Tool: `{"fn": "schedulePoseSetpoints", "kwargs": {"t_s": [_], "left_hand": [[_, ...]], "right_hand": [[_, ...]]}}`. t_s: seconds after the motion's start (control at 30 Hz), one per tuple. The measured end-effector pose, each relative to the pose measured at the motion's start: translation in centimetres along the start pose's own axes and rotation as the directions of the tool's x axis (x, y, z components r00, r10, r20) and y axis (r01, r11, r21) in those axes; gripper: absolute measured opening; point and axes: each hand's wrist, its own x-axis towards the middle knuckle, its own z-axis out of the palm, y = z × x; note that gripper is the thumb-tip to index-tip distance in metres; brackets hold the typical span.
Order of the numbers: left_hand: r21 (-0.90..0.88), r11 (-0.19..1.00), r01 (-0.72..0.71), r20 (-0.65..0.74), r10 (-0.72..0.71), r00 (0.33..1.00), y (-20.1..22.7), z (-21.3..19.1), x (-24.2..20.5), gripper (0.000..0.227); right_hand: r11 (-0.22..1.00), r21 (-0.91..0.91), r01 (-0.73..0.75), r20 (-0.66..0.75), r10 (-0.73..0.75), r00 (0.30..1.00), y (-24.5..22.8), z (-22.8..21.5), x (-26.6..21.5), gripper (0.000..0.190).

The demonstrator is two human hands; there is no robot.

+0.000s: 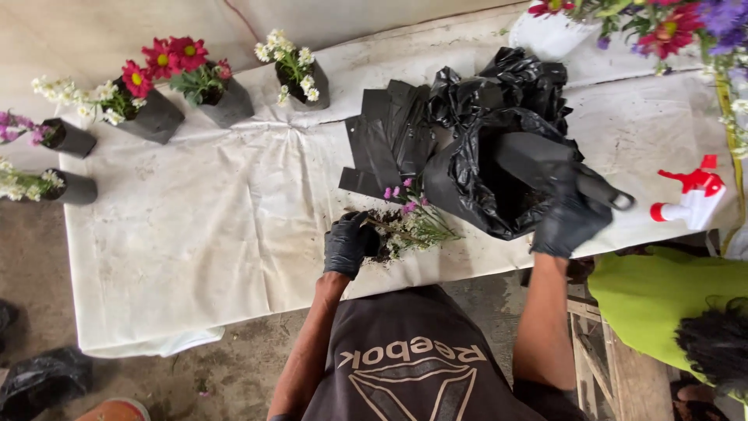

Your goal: The person fills a small black plastic pot with soil using a trowel, then uses a small stick to create a hole in the soil. They place a small flower into the hole and gently press the soil around the base to secure it.

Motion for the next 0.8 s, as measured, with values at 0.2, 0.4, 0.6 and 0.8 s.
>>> {"fn": "schedulePoseSetpoints", "kwargs": {"t_s": [0.2,0.4,0.6,0.8], "left_hand": [[0.241,0.970,0.003,0.120,-0.033,0.992,-1.6,1.1,0.0,0.013],[0.102,0.995,0.021,0.229,-0.044,0.972,2.3,-2.3,1.1,0.029],[0.092,0.891,-0.444,0.222,0.416,0.882,0.5,-0.7,1.4,0.027],[0.019,0.990,-0.143,0.251,0.133,0.959,2.1,-1.2,1.1,0.015]], "right_hand": [[0.973,0.129,-0.194,0.084,0.184,0.979,1.9,1.2,0.1,0.014],[0.993,-0.059,0.106,0.022,-0.105,0.994,0.4,-1.9,0.0,0.013],[0.950,-0.102,0.296,0.023,-0.295,0.955,-1.8,-4.6,1.4,0.022],[0.852,-0.279,0.444,0.141,-0.421,0.896,0.1,-2.1,0.1,0.023]]}}
